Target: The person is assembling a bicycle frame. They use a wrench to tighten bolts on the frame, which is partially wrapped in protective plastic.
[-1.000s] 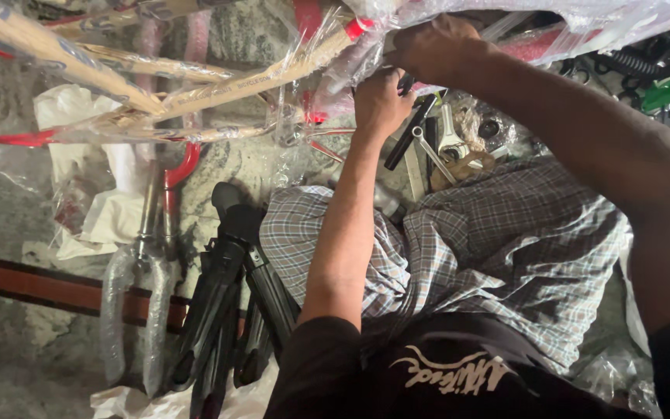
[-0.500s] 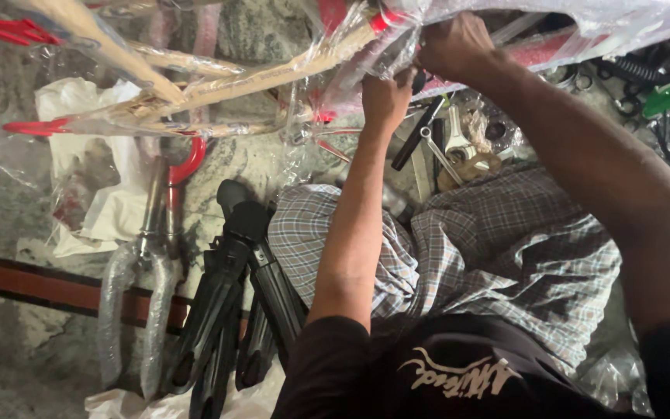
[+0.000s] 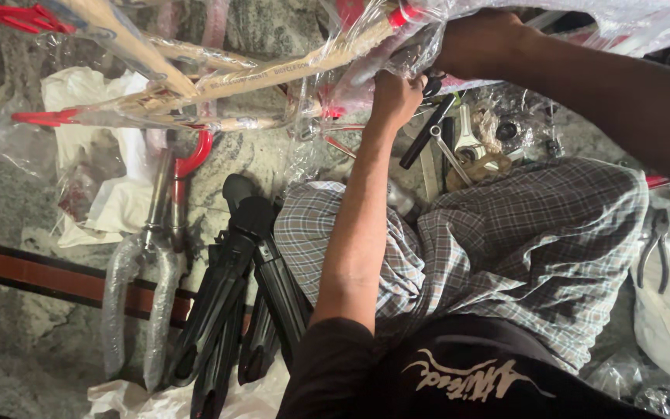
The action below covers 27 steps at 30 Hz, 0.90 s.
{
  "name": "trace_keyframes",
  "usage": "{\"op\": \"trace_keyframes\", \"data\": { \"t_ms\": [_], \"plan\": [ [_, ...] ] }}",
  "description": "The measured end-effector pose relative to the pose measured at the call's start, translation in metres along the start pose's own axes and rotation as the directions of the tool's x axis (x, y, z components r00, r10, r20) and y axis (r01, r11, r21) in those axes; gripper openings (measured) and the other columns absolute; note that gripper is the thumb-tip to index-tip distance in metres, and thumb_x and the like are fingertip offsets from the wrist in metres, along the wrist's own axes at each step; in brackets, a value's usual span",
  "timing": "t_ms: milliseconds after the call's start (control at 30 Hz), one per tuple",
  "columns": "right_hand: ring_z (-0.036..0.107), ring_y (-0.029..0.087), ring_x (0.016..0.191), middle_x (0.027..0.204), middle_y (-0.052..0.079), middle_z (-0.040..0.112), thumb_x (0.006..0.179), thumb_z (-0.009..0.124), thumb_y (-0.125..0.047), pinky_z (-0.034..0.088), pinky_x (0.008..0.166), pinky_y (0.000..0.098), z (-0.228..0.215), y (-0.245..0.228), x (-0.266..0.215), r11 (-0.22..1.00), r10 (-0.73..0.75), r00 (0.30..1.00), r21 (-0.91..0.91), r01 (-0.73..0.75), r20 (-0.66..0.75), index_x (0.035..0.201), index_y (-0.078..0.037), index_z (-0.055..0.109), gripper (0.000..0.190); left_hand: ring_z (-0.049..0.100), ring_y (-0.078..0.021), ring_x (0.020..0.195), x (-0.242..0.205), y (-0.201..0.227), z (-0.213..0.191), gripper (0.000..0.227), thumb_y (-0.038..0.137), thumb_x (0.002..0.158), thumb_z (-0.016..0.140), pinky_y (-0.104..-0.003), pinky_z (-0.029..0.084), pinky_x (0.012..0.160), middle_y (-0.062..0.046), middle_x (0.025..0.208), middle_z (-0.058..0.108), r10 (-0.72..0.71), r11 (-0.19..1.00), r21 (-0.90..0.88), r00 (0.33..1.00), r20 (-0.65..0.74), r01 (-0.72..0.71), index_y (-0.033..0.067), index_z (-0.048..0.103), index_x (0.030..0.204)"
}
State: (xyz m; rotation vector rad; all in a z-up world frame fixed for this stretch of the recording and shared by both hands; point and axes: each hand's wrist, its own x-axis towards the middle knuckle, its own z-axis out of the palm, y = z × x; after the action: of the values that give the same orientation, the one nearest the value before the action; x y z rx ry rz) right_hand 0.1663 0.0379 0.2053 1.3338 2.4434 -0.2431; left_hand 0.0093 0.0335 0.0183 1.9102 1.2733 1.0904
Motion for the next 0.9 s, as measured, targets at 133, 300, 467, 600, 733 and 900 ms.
{"op": "trace_keyframes", "data": {
  "t_ms": [133,300,467,600,733,900],
  "plan": [
    [0.077,0.032,0.094,0.101,0.017,0.078,0.099,0.060,-0.025,0.060,0.080,0.0492,0.002,-0.003,0.011,0.995,0.088,0.996,-0.046,-0.089,-0.034,0.115,-0.011,0.073,0.024,0.068,-0.0431,0.113,0.001,0.005,-0.006,0.049,0.016,0.087,0.075,-0.047,0.052,0.101,-0.026,0.121,0.070,-0.021,1.000,0.018,0.998,0.062,0.020,0.0046,0.063,0.133],
    [0.075,0.032,0.092,0.107,0.014,0.076,0.093,0.064,-0.030,0.060,0.074,0.0502,0.036,0.006,0.015,0.984,-0.039,0.991,-0.179,0.015,-0.131,0.125,-0.015,0.069,0.036,0.066,-0.0397,0.119,0.003,0.009,-0.004,0.052,0.013,0.085,0.072,-0.045,0.050,0.104,-0.022,0.125,0.070,0.025,0.999,-0.027,0.999,0.021,-0.024,0.0059,0.062,0.136],
    [0.075,0.031,0.090,0.110,0.014,0.075,0.086,0.069,-0.030,0.061,0.074,0.0467,0.068,0.017,0.028,0.994,-0.096,0.981,-0.072,0.086,-0.166,0.120,-0.013,0.072,0.038,0.065,-0.0376,0.124,0.000,0.004,-0.001,0.050,0.013,0.088,0.073,-0.043,0.050,0.110,-0.020,0.129,0.070,0.023,0.999,0.027,0.998,0.065,-0.025,0.0063,0.062,0.136],
    [0.073,0.033,0.084,0.096,0.016,0.076,0.094,0.070,-0.039,0.056,0.074,0.0521,0.065,0.027,0.047,0.991,0.130,0.936,0.070,-0.114,-0.326,0.105,-0.012,0.077,0.030,0.065,-0.0393,0.120,0.003,0.009,-0.003,0.056,0.011,0.086,0.072,-0.046,0.048,0.106,-0.022,0.126,0.069,0.050,0.997,0.060,0.998,0.045,-0.052,0.0053,0.059,0.140],
    [0.071,0.038,0.078,0.090,0.024,0.073,0.103,0.069,-0.037,0.056,0.070,0.0508,0.057,0.029,0.044,0.825,0.247,0.969,0.529,-0.202,-0.015,0.106,-0.005,0.075,0.032,0.068,-0.0391,0.117,0.004,0.020,-0.013,0.059,0.010,0.082,0.073,-0.043,0.052,0.103,-0.024,0.125,0.071,0.038,0.999,-0.020,0.999,0.011,-0.038,0.0053,0.059,0.139],
    [0.074,0.032,0.077,0.093,0.019,0.075,0.098,0.064,-0.026,0.058,0.069,0.0489,0.055,0.031,0.019,0.975,0.219,0.976,-0.036,-0.219,0.005,0.110,-0.010,0.075,0.022,0.071,-0.0358,0.112,0.006,0.021,-0.016,0.065,0.013,0.087,0.068,-0.042,0.055,0.101,-0.023,0.120,0.072,-0.258,0.965,0.018,0.936,0.240,0.262,0.0122,0.053,0.150]
  ]
}}
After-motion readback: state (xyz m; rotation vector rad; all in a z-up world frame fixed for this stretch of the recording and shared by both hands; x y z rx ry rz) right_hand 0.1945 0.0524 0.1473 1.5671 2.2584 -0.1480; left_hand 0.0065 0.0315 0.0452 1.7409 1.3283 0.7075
